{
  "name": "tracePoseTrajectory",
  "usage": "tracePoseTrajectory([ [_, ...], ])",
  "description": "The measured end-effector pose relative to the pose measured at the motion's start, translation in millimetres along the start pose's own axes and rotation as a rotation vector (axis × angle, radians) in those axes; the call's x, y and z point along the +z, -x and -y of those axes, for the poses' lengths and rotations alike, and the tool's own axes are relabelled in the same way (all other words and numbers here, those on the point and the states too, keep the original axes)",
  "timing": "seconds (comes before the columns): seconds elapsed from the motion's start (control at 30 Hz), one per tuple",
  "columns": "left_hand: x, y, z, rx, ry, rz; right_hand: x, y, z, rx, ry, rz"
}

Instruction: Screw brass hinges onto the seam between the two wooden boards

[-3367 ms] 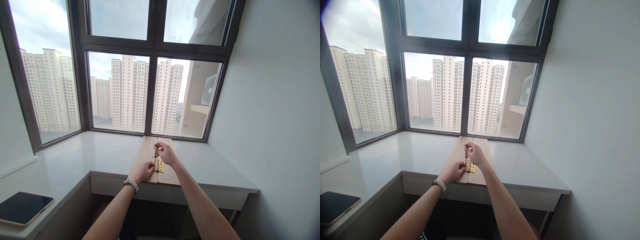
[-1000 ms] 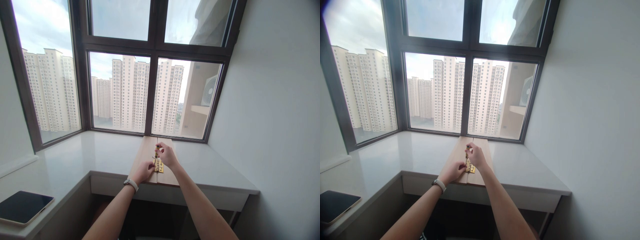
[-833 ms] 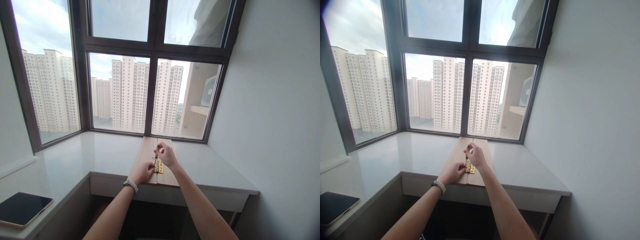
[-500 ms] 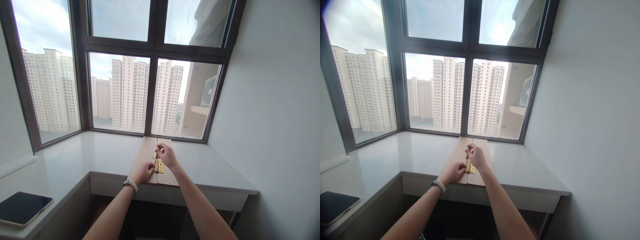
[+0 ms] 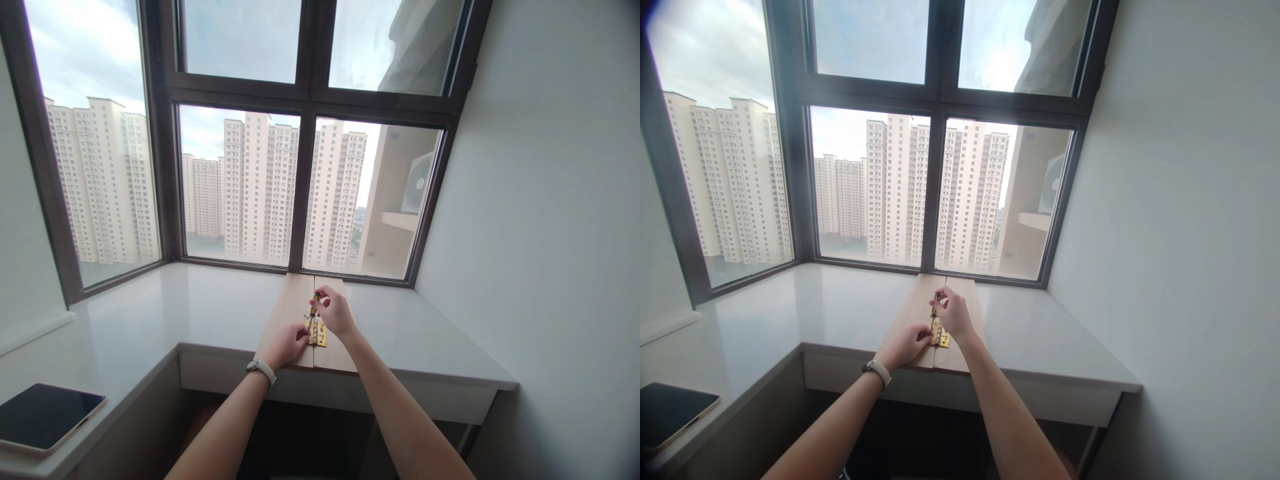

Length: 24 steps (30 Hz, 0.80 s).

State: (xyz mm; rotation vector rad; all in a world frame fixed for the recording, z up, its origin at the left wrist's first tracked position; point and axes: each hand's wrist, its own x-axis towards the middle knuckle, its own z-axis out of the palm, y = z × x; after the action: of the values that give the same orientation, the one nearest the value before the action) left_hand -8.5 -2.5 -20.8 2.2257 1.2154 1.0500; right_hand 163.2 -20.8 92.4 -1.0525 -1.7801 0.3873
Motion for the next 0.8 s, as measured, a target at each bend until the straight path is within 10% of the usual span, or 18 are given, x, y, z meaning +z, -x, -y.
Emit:
tracePoseTrajectory([
  [0.8,-0.9,0.8,-0.6,0.031,0.01,-0.009,1.9,0.9,1.6,-0.019,-0.108,0.083],
])
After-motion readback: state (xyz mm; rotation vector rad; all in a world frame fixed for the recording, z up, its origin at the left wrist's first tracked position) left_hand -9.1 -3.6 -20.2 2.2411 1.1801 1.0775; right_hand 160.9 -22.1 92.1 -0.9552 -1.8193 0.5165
